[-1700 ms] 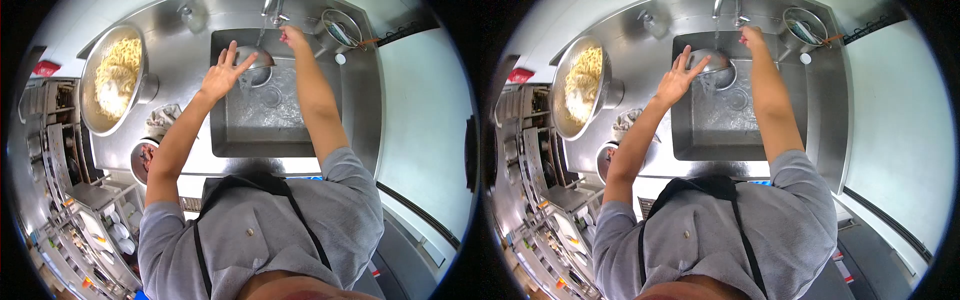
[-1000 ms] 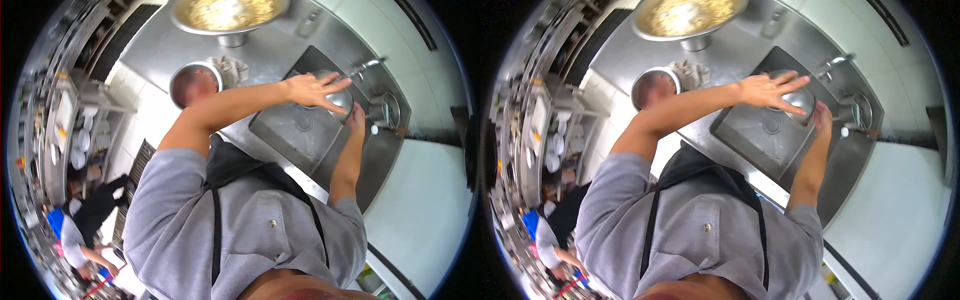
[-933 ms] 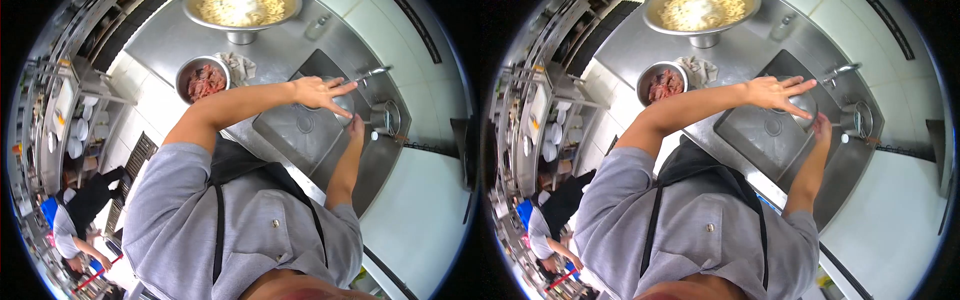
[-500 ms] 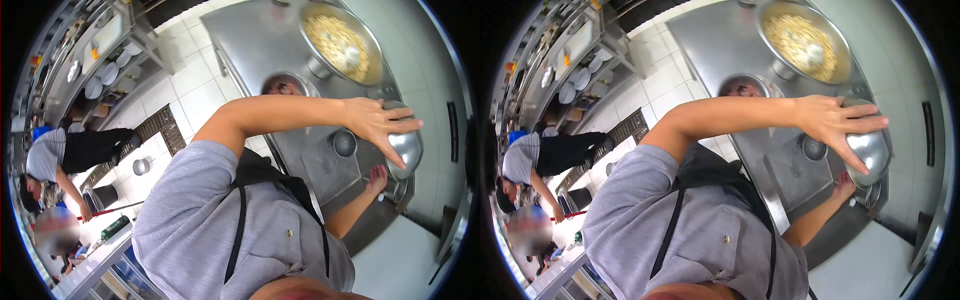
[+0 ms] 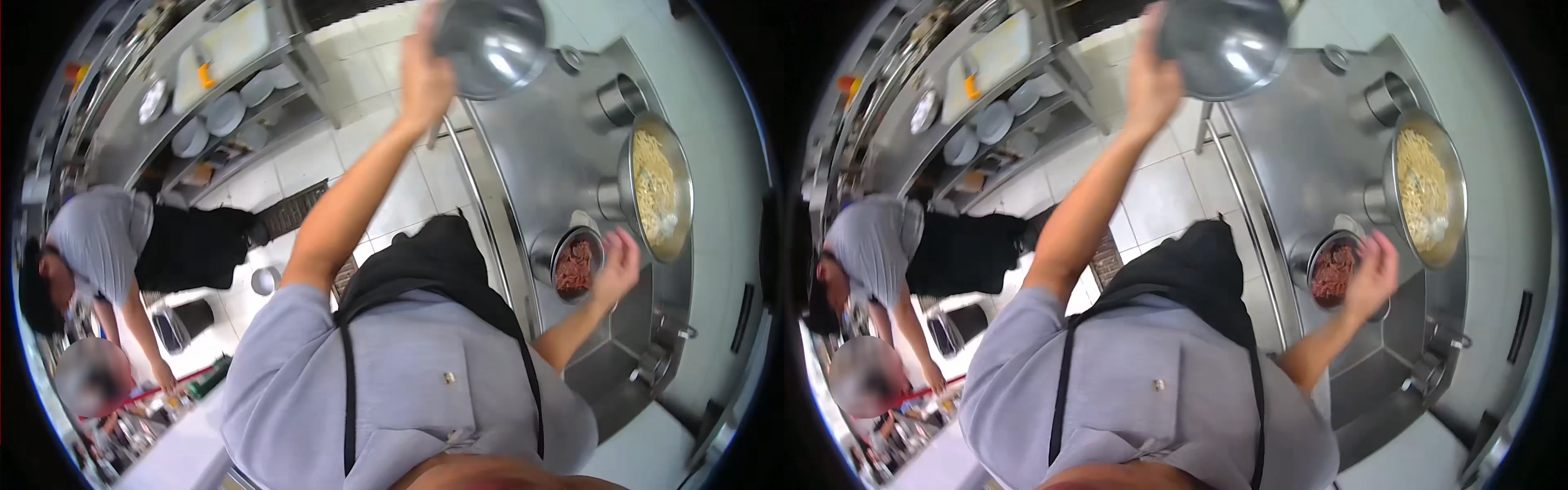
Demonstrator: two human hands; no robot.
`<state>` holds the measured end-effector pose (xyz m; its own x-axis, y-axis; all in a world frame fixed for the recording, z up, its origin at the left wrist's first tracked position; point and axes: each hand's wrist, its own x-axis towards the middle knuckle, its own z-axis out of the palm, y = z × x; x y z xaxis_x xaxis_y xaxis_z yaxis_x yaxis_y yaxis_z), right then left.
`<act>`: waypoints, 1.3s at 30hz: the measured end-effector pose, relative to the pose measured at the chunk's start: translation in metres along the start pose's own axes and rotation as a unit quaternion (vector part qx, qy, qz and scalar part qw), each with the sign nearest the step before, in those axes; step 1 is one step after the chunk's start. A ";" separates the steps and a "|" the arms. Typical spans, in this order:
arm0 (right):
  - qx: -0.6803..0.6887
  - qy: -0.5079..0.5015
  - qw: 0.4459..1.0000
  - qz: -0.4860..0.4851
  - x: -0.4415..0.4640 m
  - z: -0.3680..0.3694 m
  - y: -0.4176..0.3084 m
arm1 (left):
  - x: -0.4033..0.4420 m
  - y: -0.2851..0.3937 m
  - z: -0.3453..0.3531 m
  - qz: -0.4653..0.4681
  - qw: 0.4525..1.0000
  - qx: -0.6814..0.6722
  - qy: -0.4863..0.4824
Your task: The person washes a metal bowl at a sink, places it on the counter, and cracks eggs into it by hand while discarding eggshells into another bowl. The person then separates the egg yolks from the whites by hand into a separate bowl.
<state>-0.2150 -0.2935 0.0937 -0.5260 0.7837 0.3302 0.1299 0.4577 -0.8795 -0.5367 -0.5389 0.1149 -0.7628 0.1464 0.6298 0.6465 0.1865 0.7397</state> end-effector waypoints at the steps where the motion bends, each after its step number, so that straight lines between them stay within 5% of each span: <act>1: -0.003 -0.035 0.999 0.018 0.003 0.030 -0.002 | 0.005 -0.028 -0.007 -0.058 0.985 -0.162 0.031; 2: -0.005 -0.076 0.996 0.036 0.007 0.058 -0.006 | 0.013 -0.060 -0.019 -0.165 0.966 -0.198 0.027; 3: -0.046 -0.097 0.994 -0.015 0.011 0.086 -0.015 | 0.021 -0.091 -0.032 -0.125 0.979 -0.158 0.017; 4: -0.084 -0.123 0.987 -0.066 0.017 0.115 -0.025 | 0.032 -0.063 -0.054 -0.273 0.926 -0.259 0.005; 10: -0.105 -0.235 0.953 -0.160 0.058 0.301 -0.058 | 0.095 -0.192 -0.123 -0.362 0.902 -0.233 -0.009; 13: -0.097 -0.270 0.942 -0.176 0.073 0.411 -0.079 | 0.134 -0.268 -0.159 -0.023 0.998 0.059 0.015; 16: -0.052 -0.328 0.926 -0.182 0.092 0.514 -0.125 | 0.175 -0.303 -0.206 0.015 0.969 0.203 -0.138; 18: -0.015 -0.241 0.916 -0.321 0.111 0.577 -0.136 | 0.195 -0.303 -0.258 0.087 0.935 0.275 -0.204; 19: -0.004 -0.261 0.907 -0.330 0.113 0.607 -0.153 | 0.202 -0.316 -0.280 0.062 0.942 0.275 -0.183; 21: 0.074 -0.249 0.949 -0.176 0.117 0.662 -0.196 | 0.216 -0.350 -0.320 0.031 0.948 0.282 -0.145; 23: 0.067 -0.283 0.932 -0.216 0.111 0.717 -0.238 | 0.232 -0.400 -0.360 -0.060 0.974 0.209 0.069; 26: 0.024 -0.371 0.891 -0.260 0.068 0.792 -0.273 | 0.246 -0.471 -0.437 -0.131 0.931 0.259 0.224; 29: -0.011 -0.496 0.827 -0.265 -0.020 0.865 -0.276 | 0.244 -0.492 -0.507 -0.280 0.923 -0.049 0.258; 30: -0.041 -0.563 0.810 -0.160 -0.065 0.885 -0.289 | 0.233 -0.506 -0.532 -0.298 0.912 -0.064 0.273; 32: -0.088 -0.519 0.769 -0.363 -0.133 0.934 -0.281 | 0.220 -0.520 -0.578 -0.322 0.889 -0.106 0.307; 34: -0.147 -0.569 0.741 -0.325 -0.169 0.954 -0.317 | 0.233 -0.485 -0.604 -0.337 0.872 -0.126 0.331; 39: -0.221 -0.533 0.783 -0.233 -0.149 0.969 -0.286 | 0.220 -0.488 -0.618 -0.430 0.860 -0.123 0.244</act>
<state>-0.9880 -0.9484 -0.0358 -0.9746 -0.1996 -0.1017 -0.1304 0.8747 -0.4668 -1.0147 -1.1981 0.0387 -0.9040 -0.3801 -0.1956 -0.1272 -0.1977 0.9720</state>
